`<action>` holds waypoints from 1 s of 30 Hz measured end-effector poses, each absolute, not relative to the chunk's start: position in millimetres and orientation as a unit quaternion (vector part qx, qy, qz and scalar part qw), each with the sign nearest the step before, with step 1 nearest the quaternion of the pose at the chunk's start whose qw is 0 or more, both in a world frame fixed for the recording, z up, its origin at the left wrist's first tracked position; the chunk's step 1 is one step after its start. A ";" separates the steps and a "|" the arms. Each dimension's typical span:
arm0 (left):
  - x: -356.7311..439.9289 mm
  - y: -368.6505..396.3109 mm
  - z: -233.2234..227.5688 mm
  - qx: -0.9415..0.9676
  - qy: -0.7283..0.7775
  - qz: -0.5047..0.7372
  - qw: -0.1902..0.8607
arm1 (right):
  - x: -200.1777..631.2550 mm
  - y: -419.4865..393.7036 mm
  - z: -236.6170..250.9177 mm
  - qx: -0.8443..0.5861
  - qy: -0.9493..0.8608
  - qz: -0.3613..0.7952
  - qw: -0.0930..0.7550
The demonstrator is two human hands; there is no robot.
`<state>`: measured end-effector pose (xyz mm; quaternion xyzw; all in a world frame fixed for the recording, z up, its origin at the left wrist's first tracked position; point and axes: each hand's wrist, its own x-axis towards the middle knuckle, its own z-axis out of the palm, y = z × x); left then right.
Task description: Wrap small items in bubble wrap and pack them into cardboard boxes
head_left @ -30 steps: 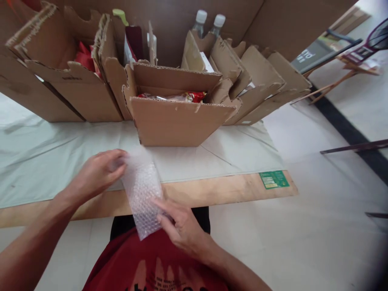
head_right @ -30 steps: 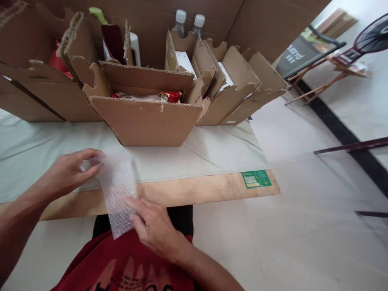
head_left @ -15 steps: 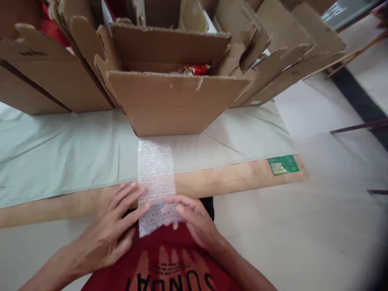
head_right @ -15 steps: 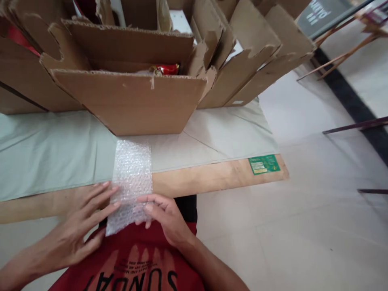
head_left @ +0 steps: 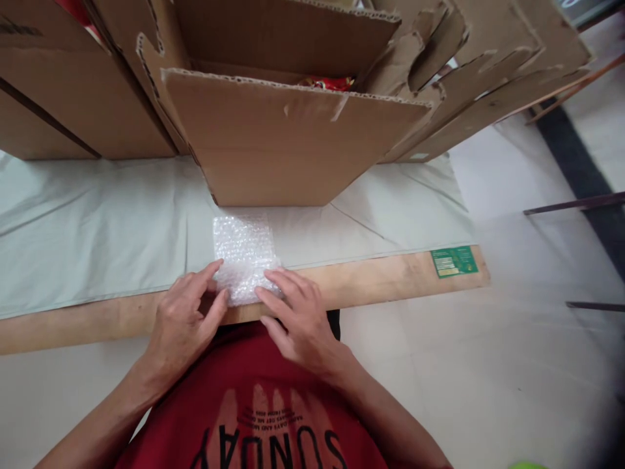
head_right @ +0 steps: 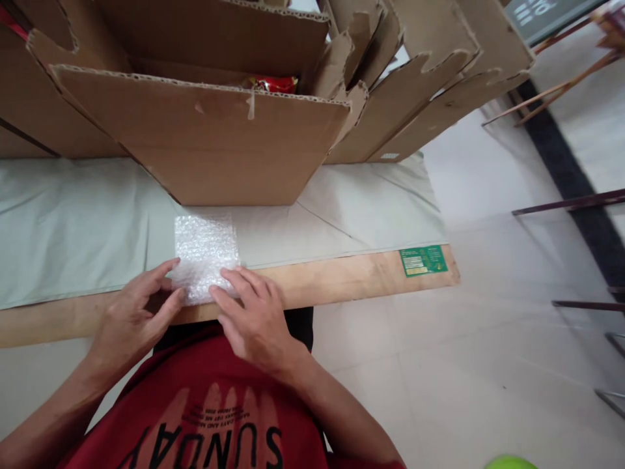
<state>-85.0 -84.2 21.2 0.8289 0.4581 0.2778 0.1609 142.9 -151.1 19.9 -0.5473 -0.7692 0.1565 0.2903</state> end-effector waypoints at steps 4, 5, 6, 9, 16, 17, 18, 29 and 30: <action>-88.2 -92.7 24.2 0.837 0.448 0.293 0.109 | 143.3 -131.1 15.4 -0.509 -0.818 0.101 0.248; -89.1 -95.6 26.1 0.842 0.438 0.298 0.098 | 143.8 -128.8 17.2 -0.504 -0.820 0.098 0.255; -89.9 -98.2 28.0 0.849 0.423 0.301 0.094 | 144.2 -127.2 19.8 -0.499 -0.821 0.100 0.259; -90.2 -100.3 31.6 0.873 0.377 0.285 0.116 | 144.1 -122.9 27.8 -0.499 -0.818 0.142 0.246; -81.1 -74.9 25.3 0.854 0.418 0.281 0.134 | 144.6 -114.0 31.0 -0.570 -0.766 0.094 0.280; -79.8 -71.9 23.6 0.851 0.428 0.275 0.127 | 145.5 -114.0 31.0 -0.565 -0.774 0.073 0.278; -79.0 -69.8 22.1 0.847 0.440 0.274 0.120 | 146.2 -113.9 30.6 -0.553 -0.786 0.060 0.269; -83.3 -71.3 30.7 0.884 0.376 0.253 0.117 | 142.1 -107.6 28.2 -0.525 -0.785 0.149 0.292; -82.1 -69.1 31.0 0.880 0.380 0.258 0.118 | 140.7 -107.8 29.0 -0.535 -0.779 0.147 0.293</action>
